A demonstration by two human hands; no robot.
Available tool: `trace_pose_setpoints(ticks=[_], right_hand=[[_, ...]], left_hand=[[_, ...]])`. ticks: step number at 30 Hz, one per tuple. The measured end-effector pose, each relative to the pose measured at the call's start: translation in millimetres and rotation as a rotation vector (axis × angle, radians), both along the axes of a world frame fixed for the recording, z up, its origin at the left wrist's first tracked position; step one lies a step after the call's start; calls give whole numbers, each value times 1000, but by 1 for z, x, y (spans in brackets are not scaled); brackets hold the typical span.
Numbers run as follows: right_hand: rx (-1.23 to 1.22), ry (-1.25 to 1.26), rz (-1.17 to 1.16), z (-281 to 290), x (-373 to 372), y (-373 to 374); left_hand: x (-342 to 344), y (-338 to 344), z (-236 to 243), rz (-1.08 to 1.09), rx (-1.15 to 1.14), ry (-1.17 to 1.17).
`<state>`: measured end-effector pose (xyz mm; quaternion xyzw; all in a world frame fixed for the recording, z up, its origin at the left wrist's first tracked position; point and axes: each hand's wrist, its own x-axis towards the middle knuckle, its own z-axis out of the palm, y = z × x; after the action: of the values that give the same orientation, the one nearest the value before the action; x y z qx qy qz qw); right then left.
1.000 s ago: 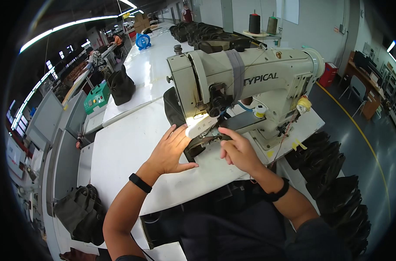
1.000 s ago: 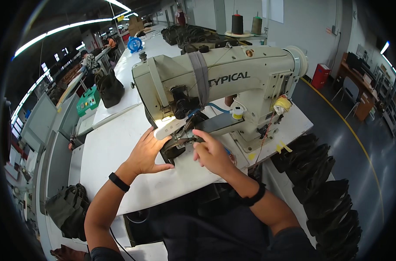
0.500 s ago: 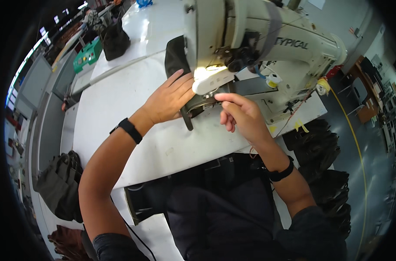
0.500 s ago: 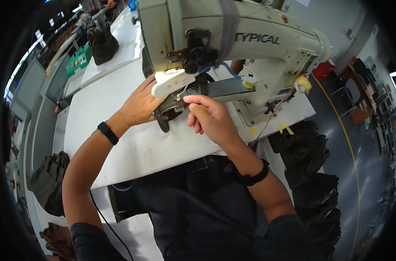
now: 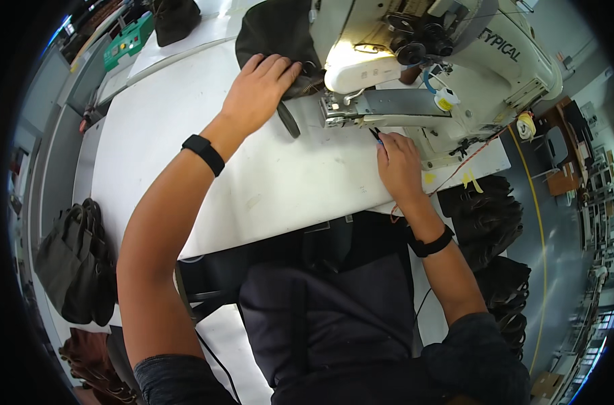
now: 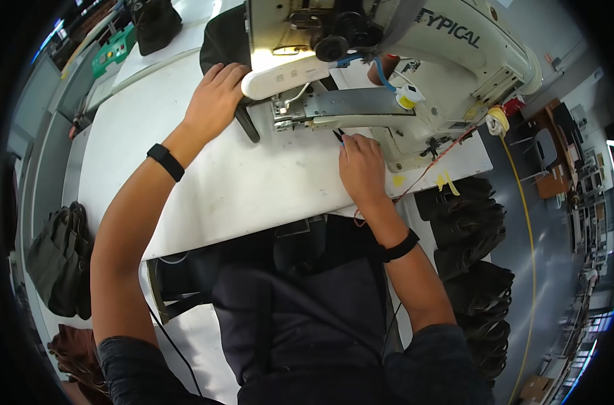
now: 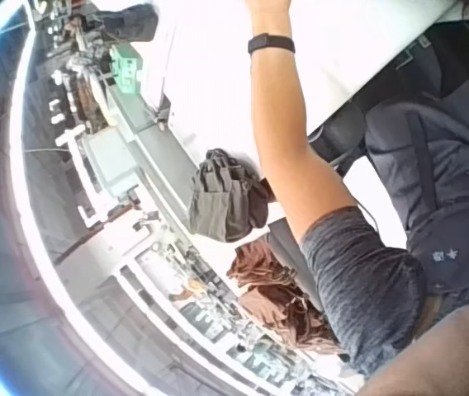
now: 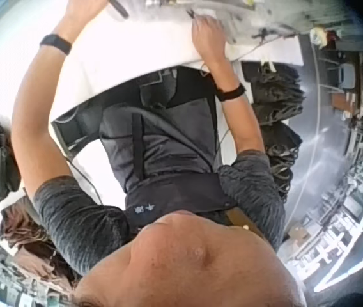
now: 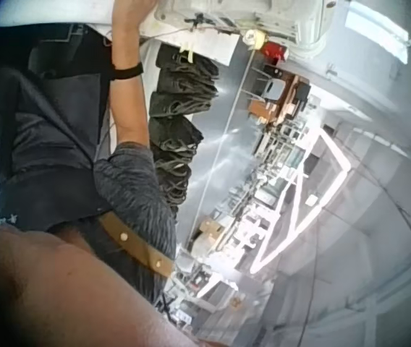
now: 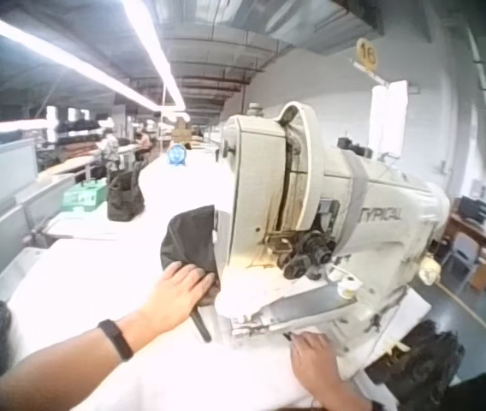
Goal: The person operates an industrial sewing machine to stitch a zipper onto a green fabric bag. They guide the bag under the needle, align the zipper, and sew along the edges. The person also uses a small tool to adjust the zipper and cuts threads after sewing.
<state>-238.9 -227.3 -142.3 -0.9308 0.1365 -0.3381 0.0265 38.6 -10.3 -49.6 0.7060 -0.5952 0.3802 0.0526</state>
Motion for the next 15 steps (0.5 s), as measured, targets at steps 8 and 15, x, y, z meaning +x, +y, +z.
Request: trace_pose_setpoints(ticks=[8,15], right_hand=[[-4,-13,-18,10,-5,-7],[1300,129,349,43,3,78]], left_hand=[[-27,72,34,666,487,-63],[-129,127,43,517,321,137]])
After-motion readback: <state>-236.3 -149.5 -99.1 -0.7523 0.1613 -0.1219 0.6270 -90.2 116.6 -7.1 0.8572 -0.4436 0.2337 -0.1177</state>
